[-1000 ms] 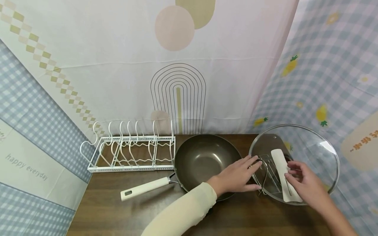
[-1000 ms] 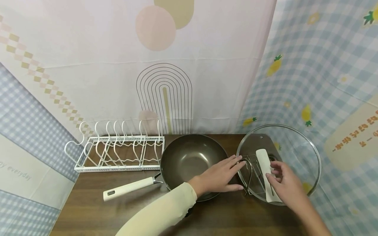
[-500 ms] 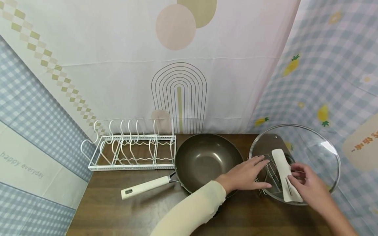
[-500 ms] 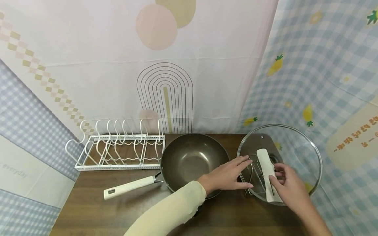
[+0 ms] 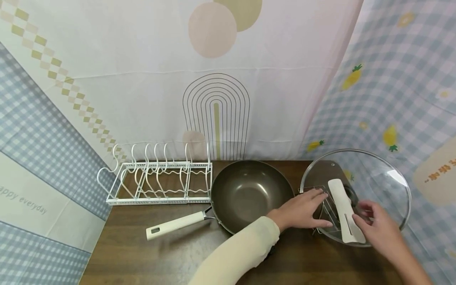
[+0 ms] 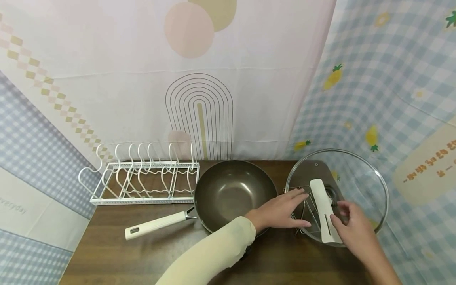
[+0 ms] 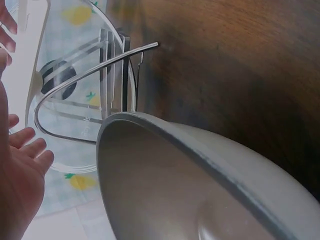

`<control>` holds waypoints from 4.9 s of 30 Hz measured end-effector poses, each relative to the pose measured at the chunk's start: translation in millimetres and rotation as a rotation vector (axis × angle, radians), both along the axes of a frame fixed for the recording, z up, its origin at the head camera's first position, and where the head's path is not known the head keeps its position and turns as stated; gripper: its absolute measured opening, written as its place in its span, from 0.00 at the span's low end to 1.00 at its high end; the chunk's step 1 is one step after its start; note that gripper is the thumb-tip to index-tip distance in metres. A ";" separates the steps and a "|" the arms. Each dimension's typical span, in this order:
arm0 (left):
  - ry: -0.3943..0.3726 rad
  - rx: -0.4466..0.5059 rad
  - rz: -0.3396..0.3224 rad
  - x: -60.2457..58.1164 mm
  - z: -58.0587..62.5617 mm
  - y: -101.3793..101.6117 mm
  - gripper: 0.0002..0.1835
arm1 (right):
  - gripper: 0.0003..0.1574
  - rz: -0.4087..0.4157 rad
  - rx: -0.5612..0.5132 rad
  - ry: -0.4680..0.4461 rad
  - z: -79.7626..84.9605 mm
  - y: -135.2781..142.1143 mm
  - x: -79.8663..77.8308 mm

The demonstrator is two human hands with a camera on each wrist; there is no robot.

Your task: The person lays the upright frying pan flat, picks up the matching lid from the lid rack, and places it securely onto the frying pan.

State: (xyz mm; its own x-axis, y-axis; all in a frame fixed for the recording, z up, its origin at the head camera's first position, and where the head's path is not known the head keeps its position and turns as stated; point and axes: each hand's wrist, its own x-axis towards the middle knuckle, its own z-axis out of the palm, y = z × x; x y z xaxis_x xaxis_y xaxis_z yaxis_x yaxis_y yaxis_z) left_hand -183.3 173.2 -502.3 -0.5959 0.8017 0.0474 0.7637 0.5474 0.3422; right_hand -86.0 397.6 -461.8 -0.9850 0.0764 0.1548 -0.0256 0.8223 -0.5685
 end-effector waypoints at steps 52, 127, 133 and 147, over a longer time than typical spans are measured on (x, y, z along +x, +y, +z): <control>0.174 -0.133 -0.035 -4.5 -19.3 9.1 0.53 | 0.43 0.161 -0.696 -0.684 -20.7 7.0 -28.3; 0.275 -0.257 -0.039 -2.5 -19.2 11.3 0.58 | 0.22 -0.071 -0.352 -0.407 -36.4 -18.0 -27.9; 0.269 -0.264 -0.044 -4.0 -18.2 11.0 0.58 | 0.22 -0.068 -0.303 -0.379 -35.0 -18.8 -26.6; 0.232 -0.255 -0.050 -6.1 -19.3 13.8 0.59 | 0.21 -0.028 -0.191 -0.354 -29.2 -13.3 -26.0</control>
